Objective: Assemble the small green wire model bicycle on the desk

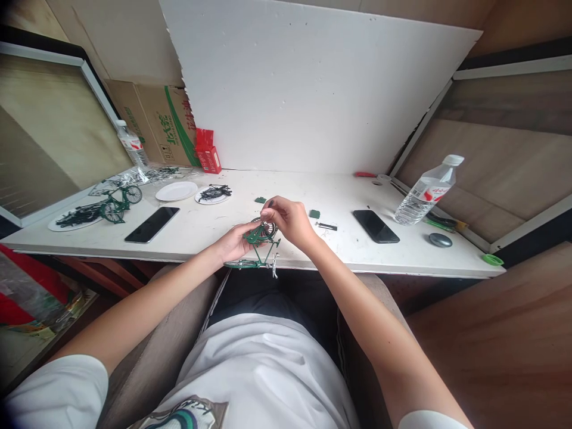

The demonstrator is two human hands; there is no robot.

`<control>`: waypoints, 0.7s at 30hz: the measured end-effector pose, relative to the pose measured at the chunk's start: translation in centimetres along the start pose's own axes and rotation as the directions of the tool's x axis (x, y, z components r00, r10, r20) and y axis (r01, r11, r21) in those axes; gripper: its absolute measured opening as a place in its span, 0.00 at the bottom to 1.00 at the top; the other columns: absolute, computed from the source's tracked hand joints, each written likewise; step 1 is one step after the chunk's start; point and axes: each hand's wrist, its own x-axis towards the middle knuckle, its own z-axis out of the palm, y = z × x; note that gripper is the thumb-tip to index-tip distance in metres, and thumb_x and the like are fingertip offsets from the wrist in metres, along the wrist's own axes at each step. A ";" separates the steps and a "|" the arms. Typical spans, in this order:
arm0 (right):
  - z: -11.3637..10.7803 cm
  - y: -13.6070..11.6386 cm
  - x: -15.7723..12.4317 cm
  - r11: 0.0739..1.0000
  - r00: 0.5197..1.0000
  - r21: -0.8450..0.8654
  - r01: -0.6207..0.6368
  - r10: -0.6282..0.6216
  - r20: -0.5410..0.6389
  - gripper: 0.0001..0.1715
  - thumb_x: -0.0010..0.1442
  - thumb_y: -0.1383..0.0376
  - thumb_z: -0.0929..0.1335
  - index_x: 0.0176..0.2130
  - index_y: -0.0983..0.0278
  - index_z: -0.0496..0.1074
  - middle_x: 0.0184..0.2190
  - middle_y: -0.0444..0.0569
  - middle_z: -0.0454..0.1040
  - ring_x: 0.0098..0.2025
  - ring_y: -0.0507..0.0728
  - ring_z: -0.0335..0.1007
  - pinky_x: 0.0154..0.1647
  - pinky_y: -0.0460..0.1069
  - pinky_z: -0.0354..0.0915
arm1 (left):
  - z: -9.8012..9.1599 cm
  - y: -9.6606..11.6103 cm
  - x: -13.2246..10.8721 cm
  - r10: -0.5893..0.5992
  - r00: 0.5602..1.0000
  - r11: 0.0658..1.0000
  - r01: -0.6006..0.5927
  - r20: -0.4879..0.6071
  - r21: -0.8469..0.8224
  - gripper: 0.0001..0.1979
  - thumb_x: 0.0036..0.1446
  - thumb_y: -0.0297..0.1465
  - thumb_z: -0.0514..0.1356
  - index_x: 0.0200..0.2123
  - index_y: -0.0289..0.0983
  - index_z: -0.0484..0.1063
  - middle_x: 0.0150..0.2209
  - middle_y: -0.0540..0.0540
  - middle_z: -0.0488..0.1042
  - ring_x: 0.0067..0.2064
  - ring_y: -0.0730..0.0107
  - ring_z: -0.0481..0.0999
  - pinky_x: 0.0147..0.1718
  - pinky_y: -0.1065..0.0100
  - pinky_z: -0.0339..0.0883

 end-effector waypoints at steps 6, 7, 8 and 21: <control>0.0 0.3 -0.1 0.998 1.000 -0.066 -0.010 0.011 0.003 0.20 0.71 0.47 0.71 0.39 0.60 0.77 0.34 0.49 0.83 0.36 0.59 0.82 0.43 0.54 0.79 | 0.2 -0.4 0.2 0.061 0.997 0.998 -0.061 -0.044 -0.009 0.09 0.62 0.28 0.68 0.44 0.30 0.82 0.43 0.38 0.84 0.42 0.60 0.84 0.44 0.59 0.81; 0.0 0.4 -0.1 0.997 1.000 -0.072 -0.011 0.012 0.001 0.19 0.71 0.48 0.71 0.39 0.60 0.77 0.34 0.49 0.83 0.36 0.59 0.82 0.43 0.54 0.79 | 0.3 -0.5 0.2 0.067 0.996 0.998 -0.068 -0.061 -0.014 0.08 0.61 0.28 0.68 0.43 0.30 0.82 0.42 0.38 0.84 0.42 0.60 0.84 0.44 0.59 0.81; 0.1 0.5 -0.1 0.997 1.000 -0.073 -0.010 0.010 -0.002 0.18 0.71 0.49 0.71 0.39 0.60 0.77 0.34 0.49 0.83 0.36 0.59 0.82 0.43 0.54 0.79 | 0.3 -0.5 0.2 0.072 0.994 0.997 -0.073 -0.081 -0.017 0.08 0.60 0.27 0.68 0.42 0.30 0.82 0.42 0.38 0.84 0.41 0.60 0.84 0.44 0.58 0.81; 0.0 -0.7 -0.2 0.991 0.992 -0.122 0.059 -0.072 -0.107 0.22 0.68 0.44 0.72 0.39 0.59 0.78 0.36 0.50 0.85 0.38 0.61 0.84 0.42 0.55 0.80 | 2.2 0.1 -1.1 0.279 0.951 0.952 -0.256 -0.131 0.166 0.14 0.56 0.35 0.74 0.41 0.31 0.83 0.42 0.39 0.83 0.43 0.63 0.81 0.42 0.65 0.74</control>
